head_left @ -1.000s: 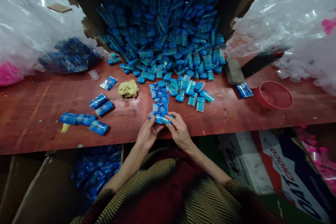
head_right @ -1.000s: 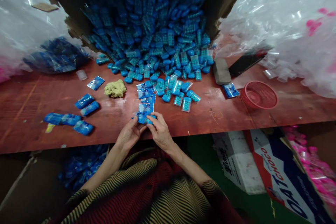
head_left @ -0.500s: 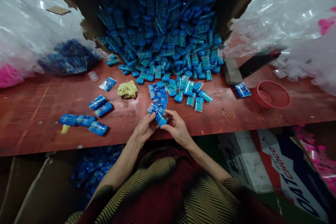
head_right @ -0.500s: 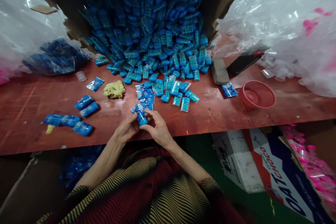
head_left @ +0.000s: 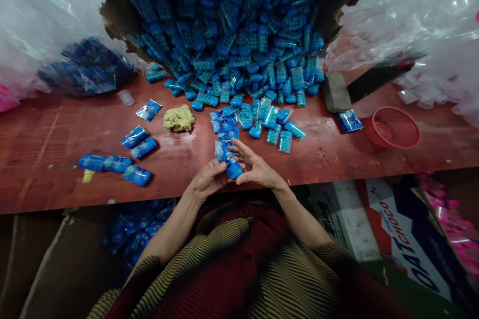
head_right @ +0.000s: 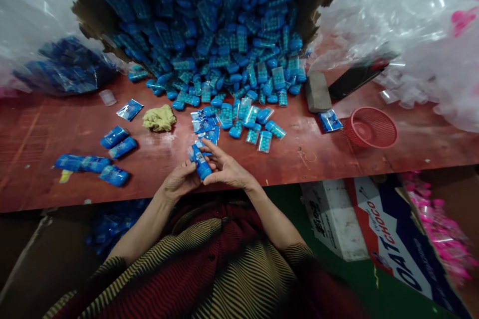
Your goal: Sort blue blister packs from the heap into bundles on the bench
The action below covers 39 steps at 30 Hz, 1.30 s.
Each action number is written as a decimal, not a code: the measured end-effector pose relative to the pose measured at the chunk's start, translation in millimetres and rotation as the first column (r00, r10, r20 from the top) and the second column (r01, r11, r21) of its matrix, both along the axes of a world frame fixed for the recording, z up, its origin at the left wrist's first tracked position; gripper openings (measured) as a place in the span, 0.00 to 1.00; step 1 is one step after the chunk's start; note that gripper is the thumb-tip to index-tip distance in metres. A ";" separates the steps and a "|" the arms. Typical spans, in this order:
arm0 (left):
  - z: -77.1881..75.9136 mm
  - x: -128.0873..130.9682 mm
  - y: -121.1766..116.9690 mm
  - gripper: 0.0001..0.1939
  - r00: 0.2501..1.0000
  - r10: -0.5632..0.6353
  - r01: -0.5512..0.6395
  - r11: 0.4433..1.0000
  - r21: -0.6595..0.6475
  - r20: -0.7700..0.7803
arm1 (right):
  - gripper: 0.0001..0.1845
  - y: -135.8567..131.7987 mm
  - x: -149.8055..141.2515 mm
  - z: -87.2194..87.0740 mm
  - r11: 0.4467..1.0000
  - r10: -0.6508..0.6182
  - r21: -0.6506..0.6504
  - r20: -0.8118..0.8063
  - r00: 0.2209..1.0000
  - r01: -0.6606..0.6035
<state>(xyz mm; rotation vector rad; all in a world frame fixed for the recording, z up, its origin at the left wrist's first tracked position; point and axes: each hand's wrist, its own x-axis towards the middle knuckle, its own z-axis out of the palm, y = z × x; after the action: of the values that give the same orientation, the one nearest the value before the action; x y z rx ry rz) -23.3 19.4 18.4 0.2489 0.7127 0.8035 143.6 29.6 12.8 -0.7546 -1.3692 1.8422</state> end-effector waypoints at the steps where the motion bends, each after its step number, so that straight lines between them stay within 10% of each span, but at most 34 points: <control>1: 0.3 0.4 -0.7 0.12 1.000 0.005 -0.005 1.000 -0.007 -0.008 | 0.54 0.2 -0.2 0.2 1.000 0.003 0.004 0.002 1.000 -0.003; 17: 1.3 14.5 -16.7 0.14 0.996 0.086 -0.088 0.994 0.065 0.020 | 0.46 -9.9 -8.3 -5.8 0.963 -0.110 -0.256 -0.084 0.990 0.085; 23: -1.5 -0.4 -14.3 0.11 0.974 0.222 -0.219 0.974 0.052 -0.043 | 0.40 -11.2 -18.5 -14.8 0.980 -0.120 -0.171 -0.086 0.989 0.104; 31: 13.5 -87.5 -11.6 0.30 0.610 0.769 -0.790 0.609 -0.070 -0.191 | 0.18 12.2 -12.8 -15.5 0.899 -0.356 0.393 0.394 0.848 0.194; 36: 6.0 -68.2 -13.4 0.16 0.683 0.510 -0.475 0.854 0.212 -0.523 | 0.16 35.4 -35.2 -13.6 0.810 -0.422 0.582 0.498 0.758 0.069; 39: -1.2 -56.8 24.3 0.24 0.229 0.635 -0.003 0.759 0.652 -0.738 | 0.18 44.5 -47.0 -10.9 0.757 -0.430 0.652 0.551 0.715 -0.047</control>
<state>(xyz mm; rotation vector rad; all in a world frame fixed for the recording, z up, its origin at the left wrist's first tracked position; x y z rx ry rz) -80.1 43.7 17.1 1.2309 1.7572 1.2870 96.7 74.1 1.9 -1.2035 -2.1057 0.7908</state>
